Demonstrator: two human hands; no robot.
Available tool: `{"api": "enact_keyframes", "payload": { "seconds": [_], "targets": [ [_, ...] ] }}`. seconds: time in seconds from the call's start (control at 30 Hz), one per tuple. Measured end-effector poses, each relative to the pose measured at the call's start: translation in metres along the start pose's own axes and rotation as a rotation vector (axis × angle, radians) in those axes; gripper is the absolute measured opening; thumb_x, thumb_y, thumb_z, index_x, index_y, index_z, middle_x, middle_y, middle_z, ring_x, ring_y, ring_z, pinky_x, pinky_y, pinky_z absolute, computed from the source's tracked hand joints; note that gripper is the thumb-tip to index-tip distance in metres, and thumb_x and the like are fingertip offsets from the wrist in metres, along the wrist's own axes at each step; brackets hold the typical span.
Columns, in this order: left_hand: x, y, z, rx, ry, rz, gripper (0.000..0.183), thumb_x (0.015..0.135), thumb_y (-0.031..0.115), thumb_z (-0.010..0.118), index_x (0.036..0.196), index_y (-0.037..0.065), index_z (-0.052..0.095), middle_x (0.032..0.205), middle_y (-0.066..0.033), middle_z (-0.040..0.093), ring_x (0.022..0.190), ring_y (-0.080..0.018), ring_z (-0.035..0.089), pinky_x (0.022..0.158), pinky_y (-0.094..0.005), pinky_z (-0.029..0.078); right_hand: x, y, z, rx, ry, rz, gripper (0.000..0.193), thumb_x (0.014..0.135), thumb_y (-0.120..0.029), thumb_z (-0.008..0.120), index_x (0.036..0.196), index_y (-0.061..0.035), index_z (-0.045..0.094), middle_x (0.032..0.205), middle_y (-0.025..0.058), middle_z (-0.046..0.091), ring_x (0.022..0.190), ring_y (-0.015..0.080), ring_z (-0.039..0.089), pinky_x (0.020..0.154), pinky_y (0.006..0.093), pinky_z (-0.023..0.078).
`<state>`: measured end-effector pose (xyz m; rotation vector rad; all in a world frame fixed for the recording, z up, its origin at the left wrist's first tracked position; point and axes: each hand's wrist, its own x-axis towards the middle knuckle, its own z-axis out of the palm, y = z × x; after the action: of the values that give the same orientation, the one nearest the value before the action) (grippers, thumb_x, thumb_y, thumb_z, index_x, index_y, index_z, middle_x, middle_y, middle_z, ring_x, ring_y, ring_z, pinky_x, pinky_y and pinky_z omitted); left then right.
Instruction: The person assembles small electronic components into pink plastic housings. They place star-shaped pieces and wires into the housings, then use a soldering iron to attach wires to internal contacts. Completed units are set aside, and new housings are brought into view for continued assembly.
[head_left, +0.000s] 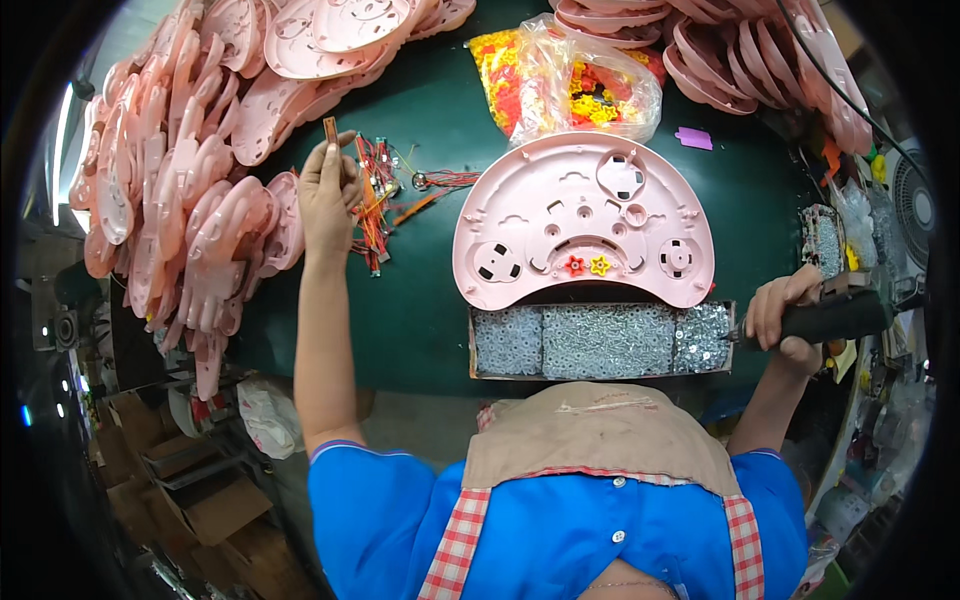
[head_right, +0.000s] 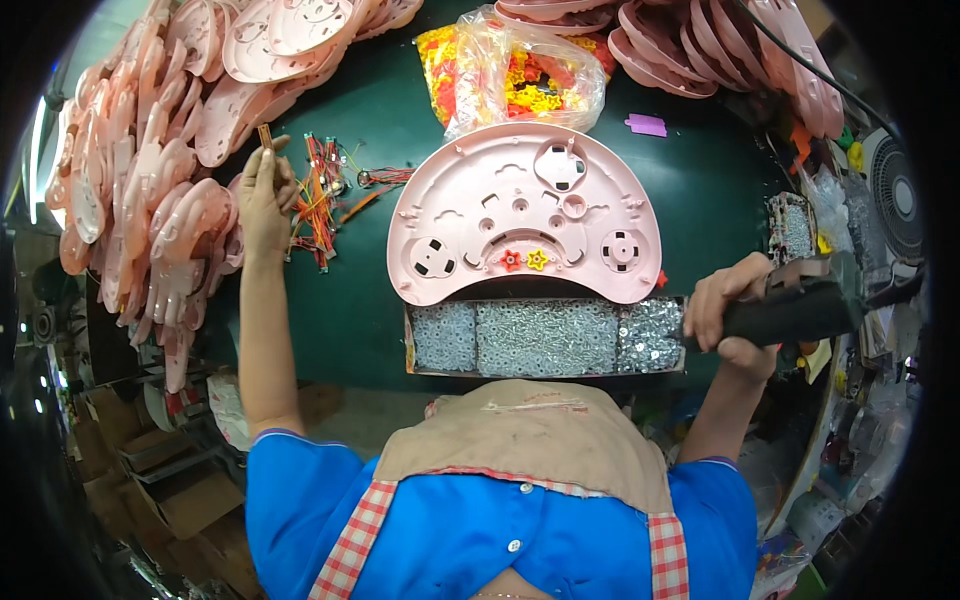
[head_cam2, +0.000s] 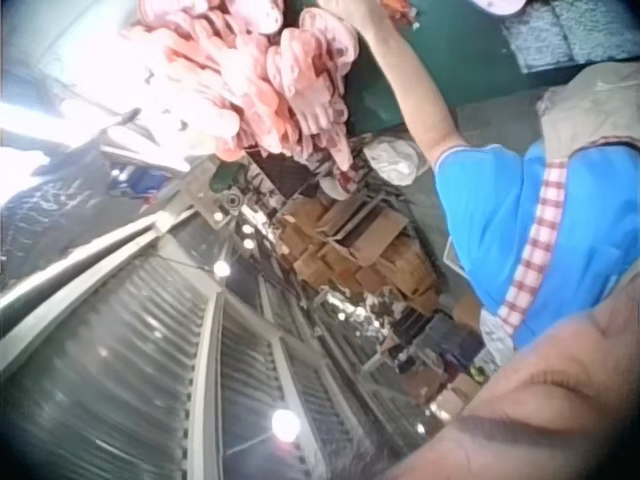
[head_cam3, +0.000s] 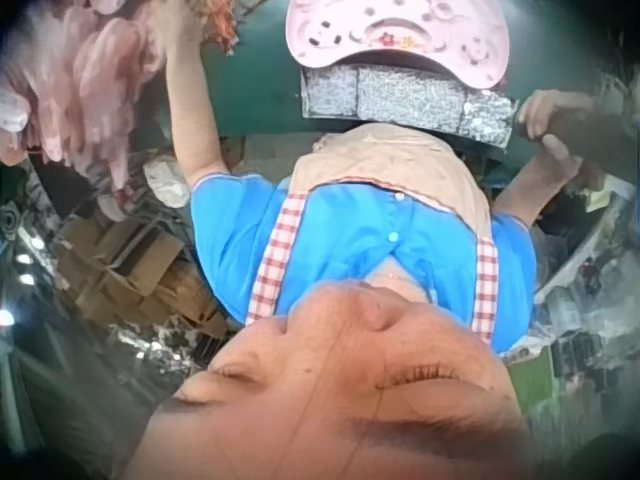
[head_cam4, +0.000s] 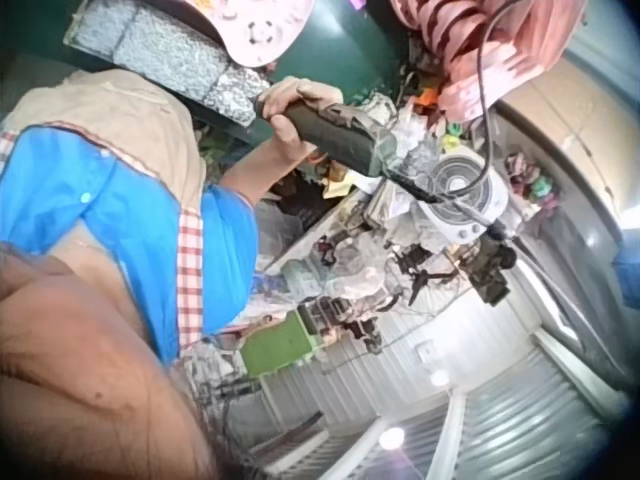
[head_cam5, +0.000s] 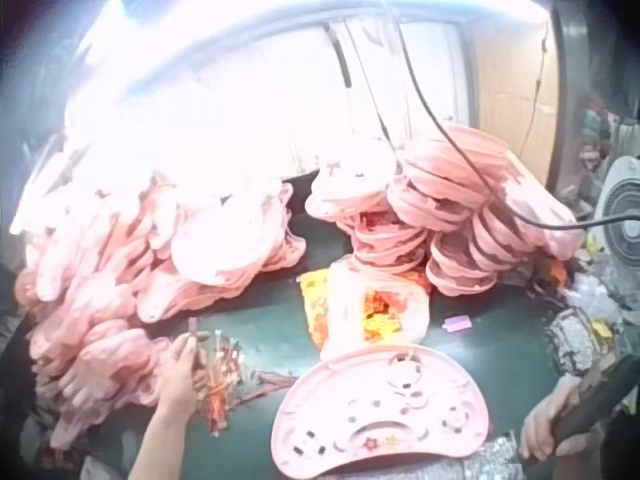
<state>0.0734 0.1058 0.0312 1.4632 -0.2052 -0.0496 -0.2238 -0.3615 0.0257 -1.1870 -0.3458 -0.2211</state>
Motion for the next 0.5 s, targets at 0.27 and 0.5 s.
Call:
{"api": "enact_keyframes", "payload": {
  "seconds": [0.27, 0.5],
  "targets": [
    [-0.061, -0.004, -0.01, 0.473, -0.044, 0.04, 0.017, 0.109, 0.017, 0.061, 0.107, 0.004, 0.072, 0.071, 0.0078, 0.047, 0.058, -0.0003, 0.036, 0.048, -0.0204, 0.022, 0.015, 0.02, 0.041, 0.069, -0.034, -0.05, 0.049, 0.083, -0.014, 0.083, 0.118, -0.0056, 0.05, 0.072, 0.0031, 0.06, 0.064, 0.0161, 0.062, 0.063, 0.0317, 0.056],
    [-0.102, -0.031, -0.028, 0.695, 0.033, -0.061, 0.019, 0.095, 0.013, 0.077, 0.105, -0.004, 0.076, 0.068, 0.0061, 0.052, 0.063, -0.0019, 0.044, 0.055, -0.0234, 0.034, 0.021, 0.035, 0.073, -0.02, -0.017, -0.066, 0.051, 0.082, -0.02, 0.089, 0.116, -0.0074, 0.053, 0.071, 0.0032, 0.062, 0.062, 0.0157, 0.062, 0.061, 0.0318, 0.054]
  ]
}}
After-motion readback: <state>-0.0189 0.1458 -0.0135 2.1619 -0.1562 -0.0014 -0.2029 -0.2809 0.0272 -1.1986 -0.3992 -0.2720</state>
